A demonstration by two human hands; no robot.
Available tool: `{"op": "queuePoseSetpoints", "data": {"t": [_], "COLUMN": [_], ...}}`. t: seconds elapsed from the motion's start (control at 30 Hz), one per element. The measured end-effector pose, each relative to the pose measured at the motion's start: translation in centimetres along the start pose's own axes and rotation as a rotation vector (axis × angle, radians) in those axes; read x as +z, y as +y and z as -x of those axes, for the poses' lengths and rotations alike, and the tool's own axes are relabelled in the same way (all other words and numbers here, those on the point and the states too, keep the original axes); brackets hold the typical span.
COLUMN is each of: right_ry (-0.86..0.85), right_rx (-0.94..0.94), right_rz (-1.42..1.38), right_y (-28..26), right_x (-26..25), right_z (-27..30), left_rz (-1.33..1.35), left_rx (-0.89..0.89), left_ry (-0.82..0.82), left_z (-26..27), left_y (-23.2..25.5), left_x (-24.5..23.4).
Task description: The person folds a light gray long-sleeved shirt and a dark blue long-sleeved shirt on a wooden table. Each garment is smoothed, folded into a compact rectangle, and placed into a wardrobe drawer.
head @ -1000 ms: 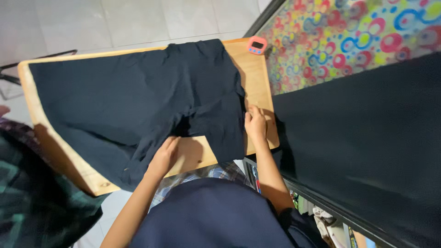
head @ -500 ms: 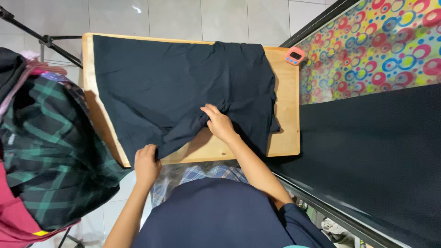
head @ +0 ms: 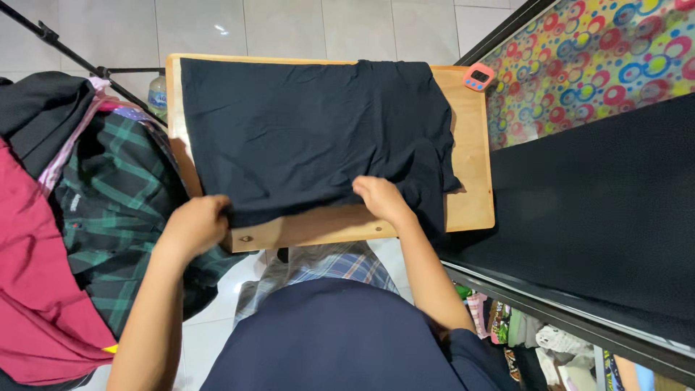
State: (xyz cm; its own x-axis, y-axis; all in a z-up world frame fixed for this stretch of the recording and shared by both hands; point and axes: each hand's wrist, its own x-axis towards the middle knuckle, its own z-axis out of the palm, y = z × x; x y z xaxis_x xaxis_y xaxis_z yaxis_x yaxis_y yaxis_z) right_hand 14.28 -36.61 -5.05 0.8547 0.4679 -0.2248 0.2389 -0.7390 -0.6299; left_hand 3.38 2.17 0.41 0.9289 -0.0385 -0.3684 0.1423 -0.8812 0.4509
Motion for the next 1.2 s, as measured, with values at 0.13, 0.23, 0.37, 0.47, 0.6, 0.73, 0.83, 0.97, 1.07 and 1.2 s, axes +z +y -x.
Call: {"op": "queuePoseSetpoints", "data": {"t": [0.13,0.23,0.37,0.47,0.6,0.73,0.83,0.97,1.07,1.2], "right_ry": [0.261,0.448,0.391,0.332,0.301,0.34,0.327,0.351,0.265,0.036], "right_rx": [-0.033,-0.137,-0.022,-0.091,-0.175,-0.243,-0.217,-0.172,-0.18,-0.178], "right_rz": [0.011,-0.057,-0.106,-0.046,-0.072,-0.084,-0.017,0.024,0.022,-0.042], "right_y": [-2.0,-2.5,-1.2,-0.1,-0.8,-2.7,-3.1,-1.9,-1.0,-1.2], "right_x": [0.3,1.6,5.0,8.4,11.3,13.1,13.5,13.1,12.8,11.9], "right_z": [-3.8,-5.2,-4.1,-2.4,-2.1,-3.0,-4.1,-5.3,-4.9,-3.9], "left_rz": [-0.115,-0.393,-0.171,0.179,0.39,0.567,0.658,0.797,0.745,0.504], "left_rx": [-0.005,0.1,0.073,-0.129,-0.199,-0.367,-0.341,-0.273,-0.365,-0.321], "left_ry": [0.173,0.647,0.669,0.477,0.769,0.852,0.875,0.897,0.928,1.025], "left_z": [-6.0,-8.2,-7.0,-4.1,-2.5,-4.1,-5.9,-5.9,-4.9,-3.9], "left_y": [-1.4,-1.6,-1.5,-1.8,-3.9,-6.1,-7.7,-8.2,-7.3,-4.4], "left_x": [-1.8,-0.8,4.0,9.3,14.4,17.2,16.5,13.9,12.1,10.8]}}
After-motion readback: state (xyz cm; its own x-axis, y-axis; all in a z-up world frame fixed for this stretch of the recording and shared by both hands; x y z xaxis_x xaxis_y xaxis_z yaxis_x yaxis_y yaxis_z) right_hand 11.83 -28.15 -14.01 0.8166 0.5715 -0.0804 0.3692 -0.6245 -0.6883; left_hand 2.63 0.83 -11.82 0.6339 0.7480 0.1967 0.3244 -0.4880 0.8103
